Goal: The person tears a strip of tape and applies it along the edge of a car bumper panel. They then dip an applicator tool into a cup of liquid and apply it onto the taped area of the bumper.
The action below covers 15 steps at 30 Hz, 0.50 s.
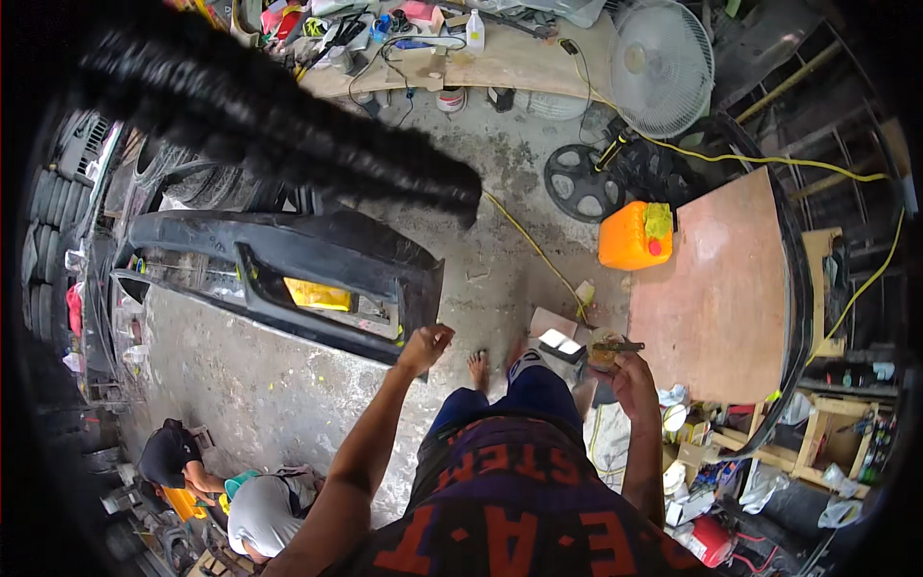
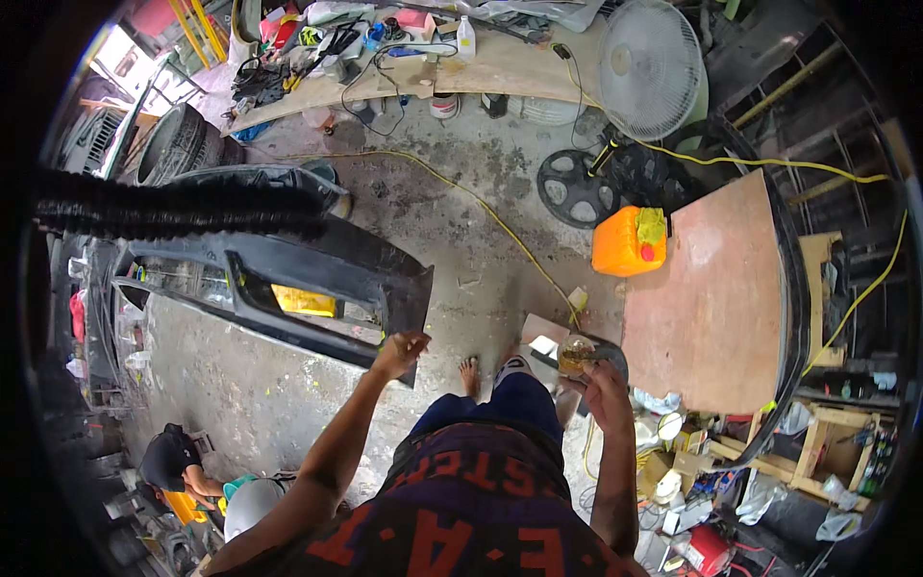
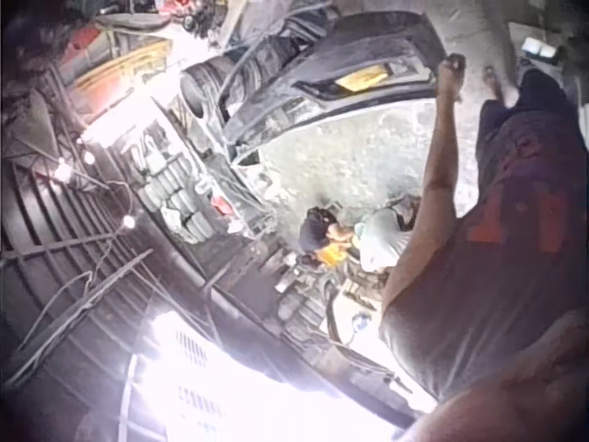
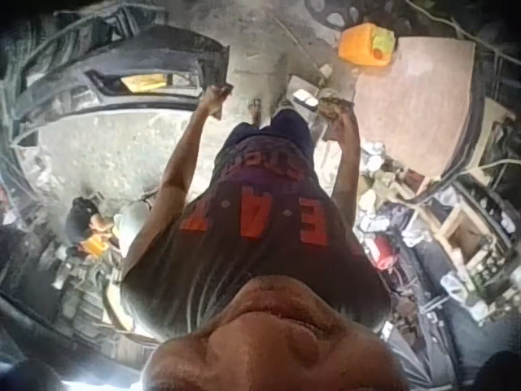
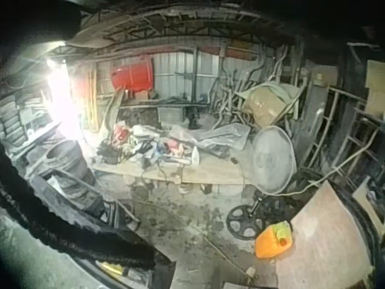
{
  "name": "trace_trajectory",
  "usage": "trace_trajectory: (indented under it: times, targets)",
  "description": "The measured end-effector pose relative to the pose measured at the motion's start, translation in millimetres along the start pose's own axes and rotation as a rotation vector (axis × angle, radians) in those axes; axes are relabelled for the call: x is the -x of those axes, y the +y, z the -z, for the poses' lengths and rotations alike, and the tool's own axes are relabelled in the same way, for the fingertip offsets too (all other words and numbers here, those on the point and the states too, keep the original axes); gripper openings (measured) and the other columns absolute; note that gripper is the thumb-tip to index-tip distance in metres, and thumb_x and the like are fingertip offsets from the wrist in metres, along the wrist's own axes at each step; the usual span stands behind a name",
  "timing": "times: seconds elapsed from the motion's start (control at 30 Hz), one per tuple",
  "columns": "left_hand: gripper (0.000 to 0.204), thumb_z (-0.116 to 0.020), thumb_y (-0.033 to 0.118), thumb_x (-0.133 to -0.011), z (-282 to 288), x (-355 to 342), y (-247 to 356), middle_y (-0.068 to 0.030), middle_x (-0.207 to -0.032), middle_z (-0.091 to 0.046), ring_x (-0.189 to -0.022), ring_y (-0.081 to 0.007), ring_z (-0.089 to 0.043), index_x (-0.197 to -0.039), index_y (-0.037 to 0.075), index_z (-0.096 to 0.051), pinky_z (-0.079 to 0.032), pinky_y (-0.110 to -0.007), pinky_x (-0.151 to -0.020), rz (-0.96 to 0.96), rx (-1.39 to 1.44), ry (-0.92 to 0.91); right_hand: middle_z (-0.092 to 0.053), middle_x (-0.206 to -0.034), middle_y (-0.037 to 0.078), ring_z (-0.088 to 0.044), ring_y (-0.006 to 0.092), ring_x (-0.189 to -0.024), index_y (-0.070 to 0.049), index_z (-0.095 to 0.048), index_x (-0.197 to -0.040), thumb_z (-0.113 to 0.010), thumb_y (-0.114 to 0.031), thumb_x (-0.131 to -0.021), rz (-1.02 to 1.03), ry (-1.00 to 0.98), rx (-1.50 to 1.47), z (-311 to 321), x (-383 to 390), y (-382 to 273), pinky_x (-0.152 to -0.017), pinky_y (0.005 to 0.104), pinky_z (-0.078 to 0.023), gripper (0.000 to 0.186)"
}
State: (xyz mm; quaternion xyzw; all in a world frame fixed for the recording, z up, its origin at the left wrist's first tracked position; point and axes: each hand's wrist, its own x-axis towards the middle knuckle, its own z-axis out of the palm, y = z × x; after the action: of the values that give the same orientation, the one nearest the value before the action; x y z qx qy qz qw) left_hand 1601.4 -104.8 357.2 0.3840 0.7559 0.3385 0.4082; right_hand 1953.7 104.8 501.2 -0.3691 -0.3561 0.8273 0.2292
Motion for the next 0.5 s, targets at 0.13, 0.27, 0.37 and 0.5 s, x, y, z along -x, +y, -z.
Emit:
trace_trajectory:
  times: [0.13, 0.27, 0.37, 0.5]
  targets:
    - [0.016, -0.062, 0.011, -0.092, 15.9, -66.1, -2.3, -0.0167, -0.090, -0.072, -0.084, -0.0265, -0.073, -0.105, 0.003, -0.068, -0.055, -0.034, -0.071, 0.017, 0.080, 0.080, -0.062, -0.123, 0.016, -0.064, 0.0265, -0.110, -0.001, -0.052, -0.129, -0.056, -0.013, -0.098, -0.090, -0.061, 0.093, 24.1, -96.2, -39.9, -0.094, 0.0465, -0.055, 0.034]
    - [0.016, -0.061, 0.017, -0.093, 18.5, -73.2, -26.8, -0.0074, -0.071, -0.068, -0.057, -0.0148, -0.061, -0.090, 0.002, -0.067, -0.047, -0.031, -0.053, 0.423, 0.247, 0.212, -0.058, -0.126, 0.013, -0.061, 0.0248, -0.114, -0.006, -0.046, -0.130, -0.056, -0.014, -0.097, -0.210, 0.070, 0.235, 35.1, -205.9, -82.3, -0.091, 0.0406, -0.057, 0.035]
    - [0.031, -0.064, 0.033, -0.091, -2.0, -17.9, -98.9, -0.0159, -0.069, -0.066, -0.059, -0.0285, -0.064, -0.085, 0.002, -0.067, -0.050, -0.043, -0.058, 0.447, -0.032, 0.221, -0.062, -0.116, 0.013, -0.067, 0.0259, -0.102, -0.002, -0.046, -0.124, -0.057, -0.012, -0.097, -0.119, -0.175, 0.150, 18.6, -290.0, -120.8, -0.089, 0.0425, -0.058, 0.032]
    - [0.020, -0.062, 0.021, -0.092, -37.8, -1.4, -87.7, -0.0122, -0.068, -0.066, -0.057, -0.0228, -0.067, -0.093, 0.000, -0.063, -0.054, -0.037, -0.050, 0.685, 0.248, 0.123, -0.063, -0.113, 0.014, -0.067, 0.0273, -0.103, -0.002, -0.049, -0.116, -0.058, -0.013, -0.097, -0.174, -0.169, 0.072, 28.5, -405.0, -144.8, -0.092, 0.0464, -0.056, 0.023]
